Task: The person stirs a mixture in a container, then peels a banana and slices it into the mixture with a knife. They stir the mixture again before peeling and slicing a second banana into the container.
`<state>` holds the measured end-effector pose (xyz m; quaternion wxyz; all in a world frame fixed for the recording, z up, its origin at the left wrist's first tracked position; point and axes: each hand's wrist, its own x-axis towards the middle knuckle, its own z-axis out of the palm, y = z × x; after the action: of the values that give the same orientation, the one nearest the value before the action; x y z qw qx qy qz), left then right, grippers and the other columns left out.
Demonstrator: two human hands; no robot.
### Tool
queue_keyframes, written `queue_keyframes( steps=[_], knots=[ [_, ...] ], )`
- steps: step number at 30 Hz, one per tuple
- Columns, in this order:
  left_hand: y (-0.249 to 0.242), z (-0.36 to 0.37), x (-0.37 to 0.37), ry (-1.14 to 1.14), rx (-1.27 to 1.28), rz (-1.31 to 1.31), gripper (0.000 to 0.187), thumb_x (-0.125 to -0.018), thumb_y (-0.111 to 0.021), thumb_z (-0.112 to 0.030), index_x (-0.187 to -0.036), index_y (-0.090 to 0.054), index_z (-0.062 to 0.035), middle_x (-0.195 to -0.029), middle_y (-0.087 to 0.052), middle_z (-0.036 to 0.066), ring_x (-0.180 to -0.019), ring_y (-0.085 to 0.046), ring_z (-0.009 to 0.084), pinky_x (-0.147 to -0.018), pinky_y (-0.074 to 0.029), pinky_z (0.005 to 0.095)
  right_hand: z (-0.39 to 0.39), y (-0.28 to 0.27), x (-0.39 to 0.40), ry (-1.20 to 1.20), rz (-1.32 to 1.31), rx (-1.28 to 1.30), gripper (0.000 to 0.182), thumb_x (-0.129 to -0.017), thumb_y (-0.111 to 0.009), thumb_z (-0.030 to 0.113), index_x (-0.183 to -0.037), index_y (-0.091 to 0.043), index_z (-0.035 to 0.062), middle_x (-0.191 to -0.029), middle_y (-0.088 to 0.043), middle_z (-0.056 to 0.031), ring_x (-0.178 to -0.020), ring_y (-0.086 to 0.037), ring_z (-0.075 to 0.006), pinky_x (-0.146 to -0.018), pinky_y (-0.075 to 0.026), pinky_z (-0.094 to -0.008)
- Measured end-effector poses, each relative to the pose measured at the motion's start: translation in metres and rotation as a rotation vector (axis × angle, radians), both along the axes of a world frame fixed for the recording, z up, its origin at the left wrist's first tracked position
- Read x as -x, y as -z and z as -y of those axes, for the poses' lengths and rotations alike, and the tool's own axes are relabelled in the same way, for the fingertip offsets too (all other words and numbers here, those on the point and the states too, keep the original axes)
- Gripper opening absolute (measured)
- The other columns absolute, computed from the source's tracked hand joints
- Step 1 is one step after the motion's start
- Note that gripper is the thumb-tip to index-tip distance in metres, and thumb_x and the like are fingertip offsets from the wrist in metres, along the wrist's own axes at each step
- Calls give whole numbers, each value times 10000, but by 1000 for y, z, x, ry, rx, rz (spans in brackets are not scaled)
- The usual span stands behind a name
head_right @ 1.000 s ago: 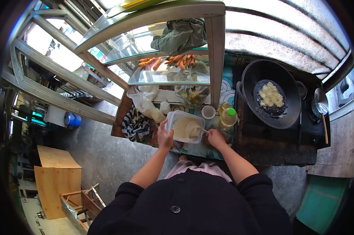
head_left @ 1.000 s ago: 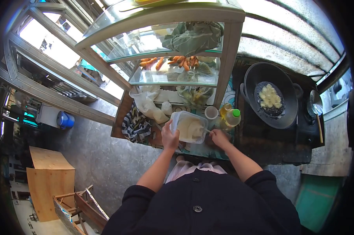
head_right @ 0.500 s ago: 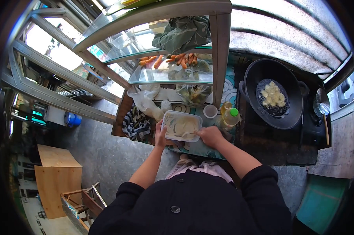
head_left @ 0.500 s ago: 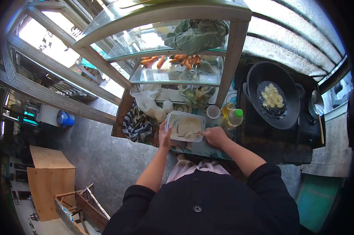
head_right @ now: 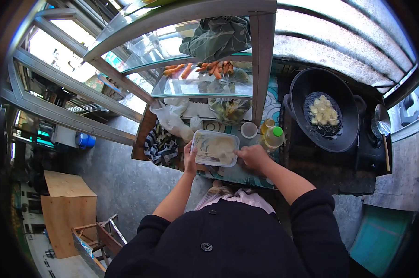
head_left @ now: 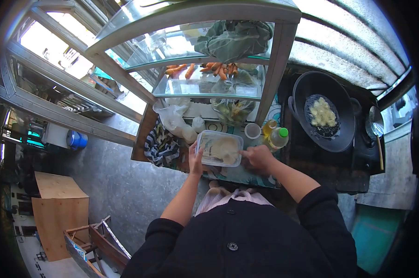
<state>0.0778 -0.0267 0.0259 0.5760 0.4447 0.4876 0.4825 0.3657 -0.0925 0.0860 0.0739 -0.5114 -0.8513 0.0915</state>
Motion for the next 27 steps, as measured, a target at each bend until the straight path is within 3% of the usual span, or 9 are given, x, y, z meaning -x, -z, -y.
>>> queue_keyframes(
  steps=[3,10,13,16,18,22,24,25,27],
  knots=[
    [2,-2,-1,15,-32,-86,528,-895,-604,-275,-1314,-434,-4,-1260,-501,129,-1167,-468,212,-1018,-339,331,-7,19,24,212,-213,-136,396,-789,-534,150,-1165,-641,219,-717,-611,-77,-620,-634,-256,-546,-497,-402],
    [-5,0,2,-10,46,12,534,-899,-601,-273,-1330,-420,-15,-1273,-485,126,-1172,-459,206,-1020,-336,330,12,17,5,28,-93,83,410,-780,-526,102,-1163,-642,191,-727,-631,-89,-658,-646,-288,-574,-510,-412],
    [-7,4,-2,-9,94,7,525,-906,-594,-270,-1331,-416,-18,-1275,-483,125,-1172,-459,203,-1020,-337,329,0,18,18,220,-249,-79,419,-784,-518,96,-1167,-646,207,-745,-644,-95,-682,-649,-296,-589,-515,-410],
    [-9,0,1,4,79,-10,529,-912,-592,-275,-1337,-403,-22,-1280,-481,125,-1176,-461,203,-1020,-341,331,-4,25,22,258,-226,75,407,-789,-518,114,-1156,-659,222,-813,-673,-108,-721,-654,-317,-631,-519,-424],
    [-13,2,4,-19,176,125,552,-913,-597,-286,-1353,-383,-30,-1283,-481,123,-1186,-459,203,-1020,-344,333,-4,25,4,157,-101,291,396,-795,-508,129,-1141,-670,234,-898,-687,-115,-764,-654,-337,-673,-518,-439],
    [-17,10,2,45,177,82,559,-920,-590,-299,-1361,-369,-36,-1285,-478,113,-1190,-459,199,-1017,-351,334,-15,17,19,168,-118,317,395,-798,-498,131,-1134,-676,236,-937,-690,-116,-825,-656,-329,-710,-513,-448],
    [-13,7,3,54,198,97,548,-928,-575,-308,-1360,-368,-41,-1293,-471,104,-1189,-460,196,-1014,-358,331,-20,15,44,356,-420,184,406,-790,-494,119,-1123,-680,261,-925,-689,-121,-834,-655,-324,-710,-512,-445],
    [-11,6,4,54,197,95,548,-928,-575,-308,-1360,-368,-41,-1293,-471,104,-1189,-460,196,-1014,-358,331,-20,13,44,355,-422,183,406,-790,-494,119,-1123,-680,261,-925,-689,-121,-834,-655,-324,-710,-512,-445],
    [-10,4,5,35,187,70,550,-934,-566,-322,-1364,-363,-45,-1302,-463,102,-1188,-462,198,-1016,-357,332,-22,8,44,105,-101,328,400,-788,-502,129,-1110,-682,282,-910,-687,-119,-819,-654,-325,-702,-512,-449]
  ],
)
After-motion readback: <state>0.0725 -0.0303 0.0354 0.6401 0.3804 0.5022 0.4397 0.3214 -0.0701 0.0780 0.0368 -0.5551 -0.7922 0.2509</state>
